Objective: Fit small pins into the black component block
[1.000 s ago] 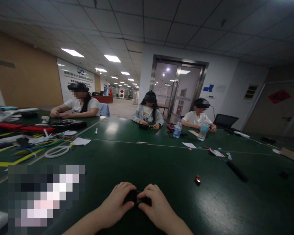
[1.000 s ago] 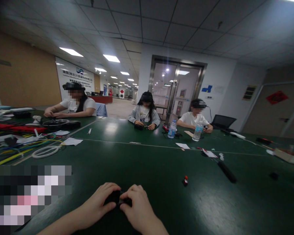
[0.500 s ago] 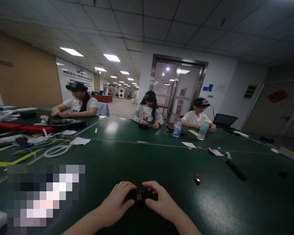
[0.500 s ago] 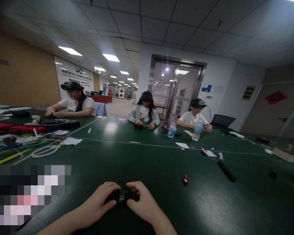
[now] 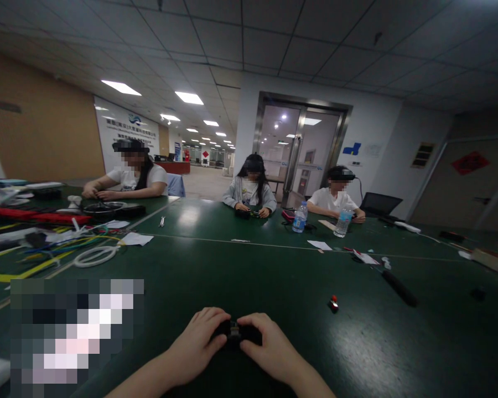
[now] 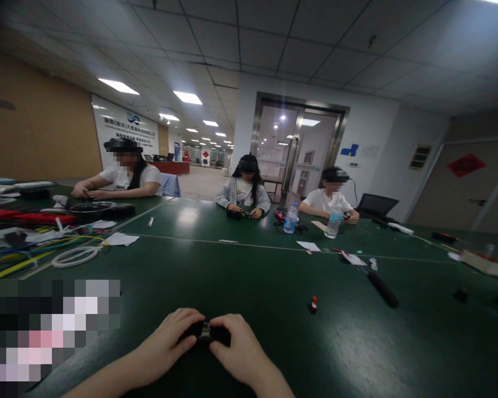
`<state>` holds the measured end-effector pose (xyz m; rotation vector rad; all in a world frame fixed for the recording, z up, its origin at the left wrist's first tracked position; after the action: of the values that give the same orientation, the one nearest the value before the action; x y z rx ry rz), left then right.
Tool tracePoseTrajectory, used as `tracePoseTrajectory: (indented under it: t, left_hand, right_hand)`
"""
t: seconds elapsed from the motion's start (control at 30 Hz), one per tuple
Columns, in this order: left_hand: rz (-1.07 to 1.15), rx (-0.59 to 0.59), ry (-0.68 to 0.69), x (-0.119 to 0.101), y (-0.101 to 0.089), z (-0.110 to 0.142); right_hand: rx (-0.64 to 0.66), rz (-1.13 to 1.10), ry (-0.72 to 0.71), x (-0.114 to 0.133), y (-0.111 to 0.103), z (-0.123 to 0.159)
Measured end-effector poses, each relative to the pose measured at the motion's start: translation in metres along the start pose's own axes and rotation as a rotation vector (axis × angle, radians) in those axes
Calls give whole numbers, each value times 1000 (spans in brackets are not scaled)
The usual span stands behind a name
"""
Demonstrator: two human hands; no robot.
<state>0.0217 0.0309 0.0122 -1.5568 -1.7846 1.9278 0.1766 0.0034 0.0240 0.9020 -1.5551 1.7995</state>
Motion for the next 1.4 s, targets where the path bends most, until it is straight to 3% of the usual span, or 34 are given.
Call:
tracePoseTrajectory:
  t: [0.47, 0.83, 1.4]
  left_hand:
    - [20, 3, -36, -4, -3, 0]
    - [1, -37, 22, 1, 1, -1]
    - [19, 7, -11, -1, -1, 0]
  right_hand:
    - [-13, -3, -22, -5, 1, -2]
    - [-21, 29, -42, -5, 3, -3]
    - [-12, 29, -18, -6, 3, -4]
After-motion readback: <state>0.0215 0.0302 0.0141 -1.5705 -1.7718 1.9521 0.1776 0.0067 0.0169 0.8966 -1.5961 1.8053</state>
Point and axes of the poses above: each hand's wrist, its own z-axis away from the middle knuckle, its own y-axis out of the palm, x = y × z, the point moved 6 cm from there along -z, towards the middle knuckle, and after that the axes turned 11 degrees about y, right-handed, at the moved point
